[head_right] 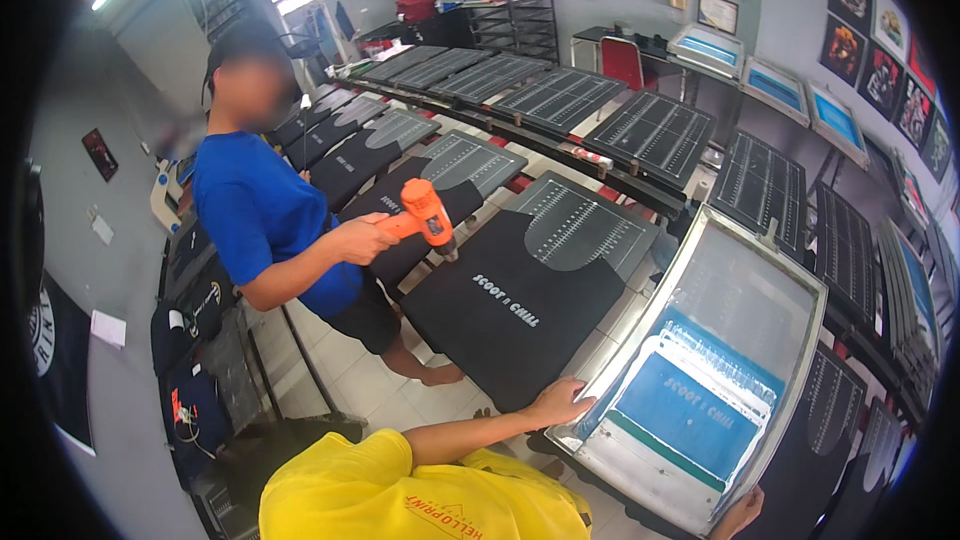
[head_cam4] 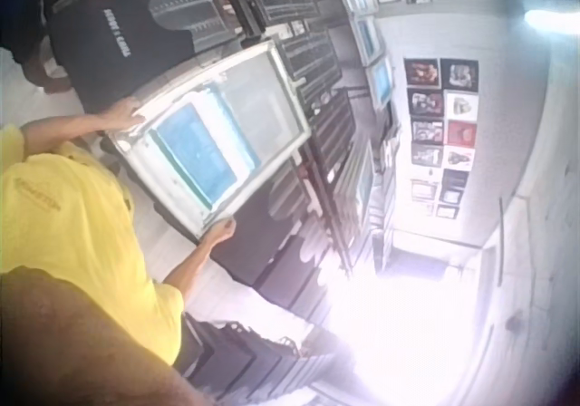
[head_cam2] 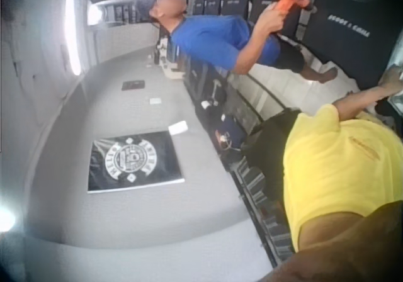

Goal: The person performs screen printing by using a squeegee to pull ink across a stencil onto a black shirt and uses a heat gun to dry the ink between layers.

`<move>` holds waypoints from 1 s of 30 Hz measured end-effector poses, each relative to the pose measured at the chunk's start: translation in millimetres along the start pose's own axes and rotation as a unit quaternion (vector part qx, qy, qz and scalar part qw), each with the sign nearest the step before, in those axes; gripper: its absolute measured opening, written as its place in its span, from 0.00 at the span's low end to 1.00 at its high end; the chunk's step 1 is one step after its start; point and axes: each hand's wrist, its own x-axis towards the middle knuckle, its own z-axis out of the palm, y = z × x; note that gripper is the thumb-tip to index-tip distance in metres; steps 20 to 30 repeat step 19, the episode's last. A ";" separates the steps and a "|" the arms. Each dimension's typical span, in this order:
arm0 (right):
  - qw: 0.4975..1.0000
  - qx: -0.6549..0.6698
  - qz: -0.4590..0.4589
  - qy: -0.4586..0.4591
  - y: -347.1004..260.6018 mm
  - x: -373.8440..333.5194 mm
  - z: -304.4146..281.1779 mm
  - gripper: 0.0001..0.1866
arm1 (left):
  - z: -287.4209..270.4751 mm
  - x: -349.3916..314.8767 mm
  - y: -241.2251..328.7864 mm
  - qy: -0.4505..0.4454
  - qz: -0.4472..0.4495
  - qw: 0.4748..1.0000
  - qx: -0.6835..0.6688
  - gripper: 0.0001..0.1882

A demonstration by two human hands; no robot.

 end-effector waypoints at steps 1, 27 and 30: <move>1.000 -0.022 -0.001 0.000 -18.0 -4.0 -7.0 0.17 | 0.5 -0.5 4.3 -0.014 0.004 1.000 0.021 0.29; 0.963 -0.147 -0.197 0.113 -53.4 0.7 17.9 0.14 | -25.7 -55.4 -27.5 -0.082 0.040 0.996 -0.013 0.37; 0.963 -0.147 -0.197 0.113 -53.4 0.7 17.9 0.14 | -25.7 -55.4 -27.5 -0.082 0.040 0.996 -0.013 0.37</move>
